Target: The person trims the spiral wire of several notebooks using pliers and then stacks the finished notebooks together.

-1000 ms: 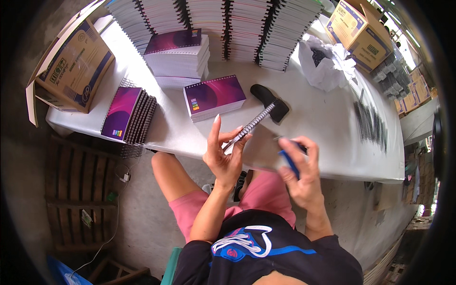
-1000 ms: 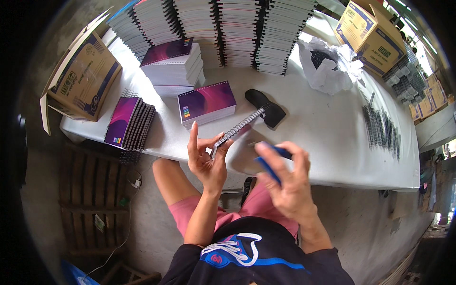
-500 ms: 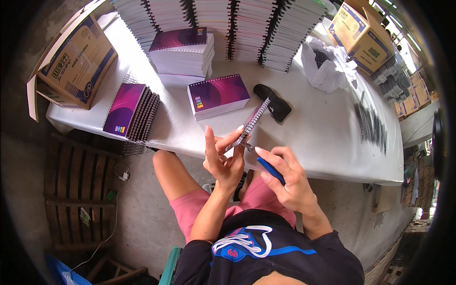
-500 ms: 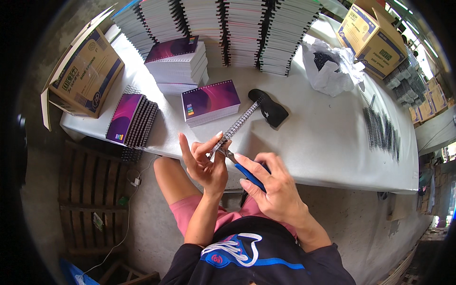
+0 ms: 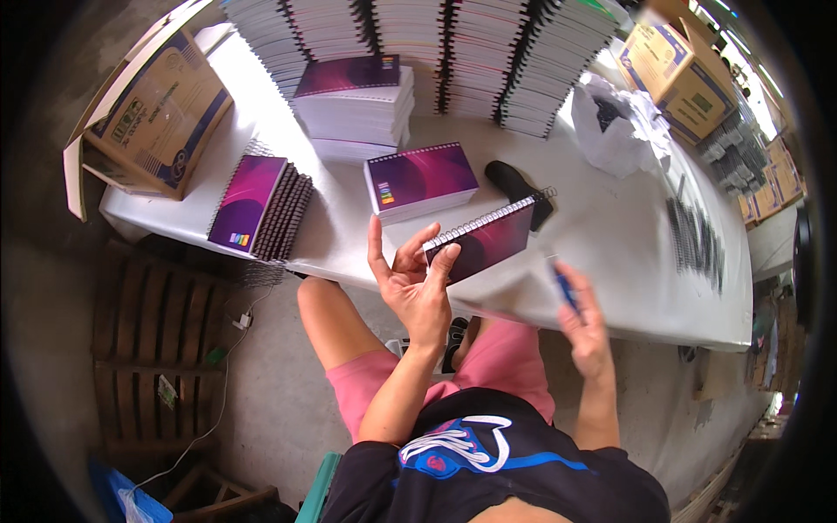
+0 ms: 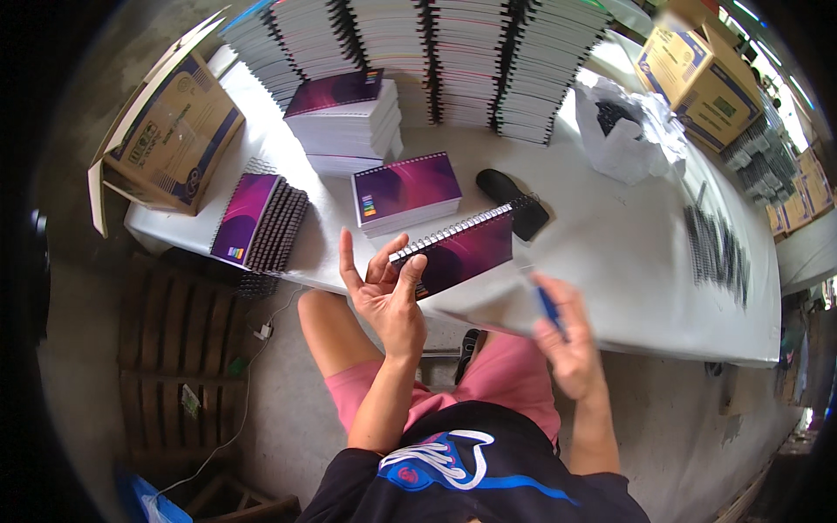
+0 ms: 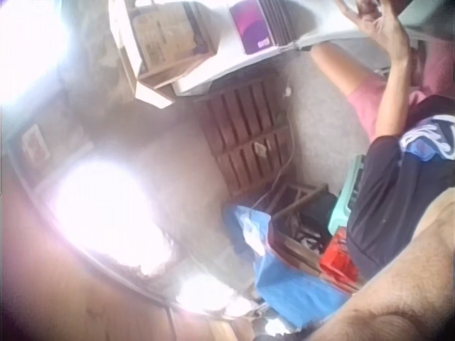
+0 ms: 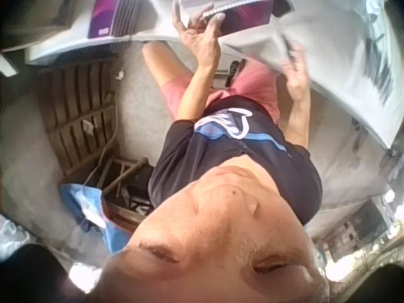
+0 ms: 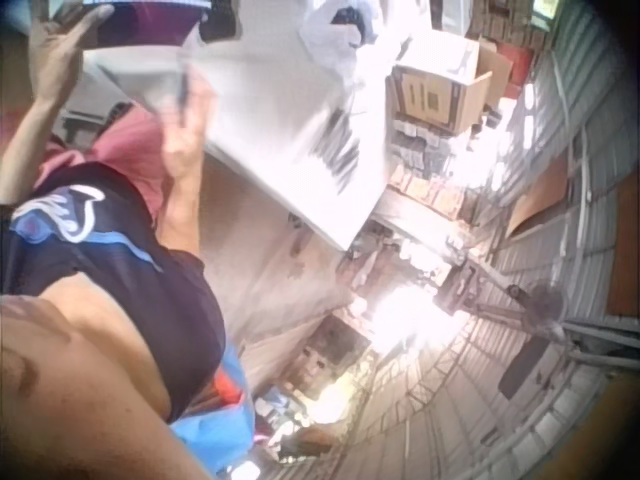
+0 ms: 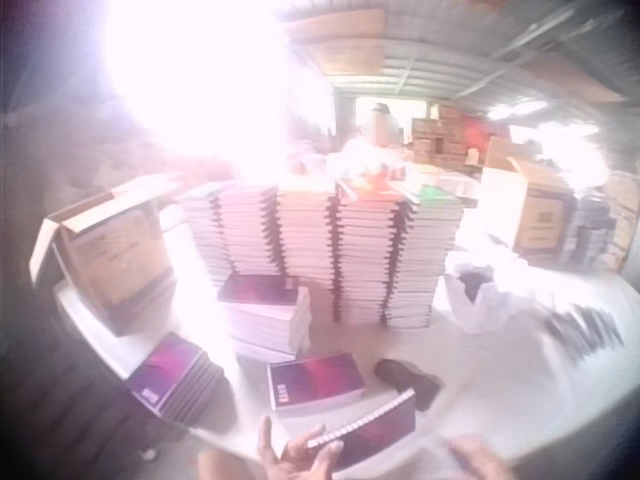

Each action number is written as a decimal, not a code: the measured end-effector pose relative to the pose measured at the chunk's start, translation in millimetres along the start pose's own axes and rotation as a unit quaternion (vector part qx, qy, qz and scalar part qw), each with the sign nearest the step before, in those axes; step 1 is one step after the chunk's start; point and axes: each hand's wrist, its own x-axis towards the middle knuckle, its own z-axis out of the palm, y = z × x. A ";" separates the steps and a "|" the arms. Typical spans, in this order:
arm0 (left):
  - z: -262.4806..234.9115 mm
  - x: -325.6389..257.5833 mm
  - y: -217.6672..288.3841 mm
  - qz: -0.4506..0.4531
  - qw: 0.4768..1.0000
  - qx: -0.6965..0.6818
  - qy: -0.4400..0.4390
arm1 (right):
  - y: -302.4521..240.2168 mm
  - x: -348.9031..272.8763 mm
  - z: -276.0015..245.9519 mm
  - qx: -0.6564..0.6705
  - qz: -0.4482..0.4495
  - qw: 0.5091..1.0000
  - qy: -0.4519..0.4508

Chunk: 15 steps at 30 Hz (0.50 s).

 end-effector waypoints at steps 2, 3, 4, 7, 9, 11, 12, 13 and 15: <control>-5.2 4.7 3.6 -0.009 1.000 -0.011 0.012 | 23.6 0.3 -18.2 -0.163 0.047 0.981 0.089; -8.1 6.4 4.2 -0.020 1.000 -0.016 0.015 | 44.0 -2.1 -28.4 -0.272 0.108 0.951 0.099; -10.9 8.0 6.3 -0.030 0.999 -0.020 0.019 | 62.5 -4.3 -33.3 -0.375 0.166 0.906 0.107; -17.3 6.1 19.5 -0.025 0.997 -0.076 0.014 | 81.8 2.7 -22.4 -0.579 0.167 0.785 0.142; -28.1 6.8 29.1 0.005 0.996 -0.089 -0.003 | 51.2 27.2 -9.2 -0.453 0.051 0.879 0.138; -29.0 8.7 52.2 0.024 0.992 -0.127 0.007 | -0.6 54.3 18.6 -0.171 -0.038 0.981 0.083; -29.6 8.7 66.7 0.032 0.989 -0.145 0.013 | -25.8 69.3 41.5 0.052 -0.067 0.996 0.025; -34.5 9.7 80.5 0.067 0.990 -0.125 0.014 | -38.1 81.6 67.5 0.183 -0.089 0.979 -0.001; -53.4 26.6 94.4 0.175 0.984 -0.018 0.013 | -67.0 111.4 103.9 0.396 -0.072 0.914 -0.060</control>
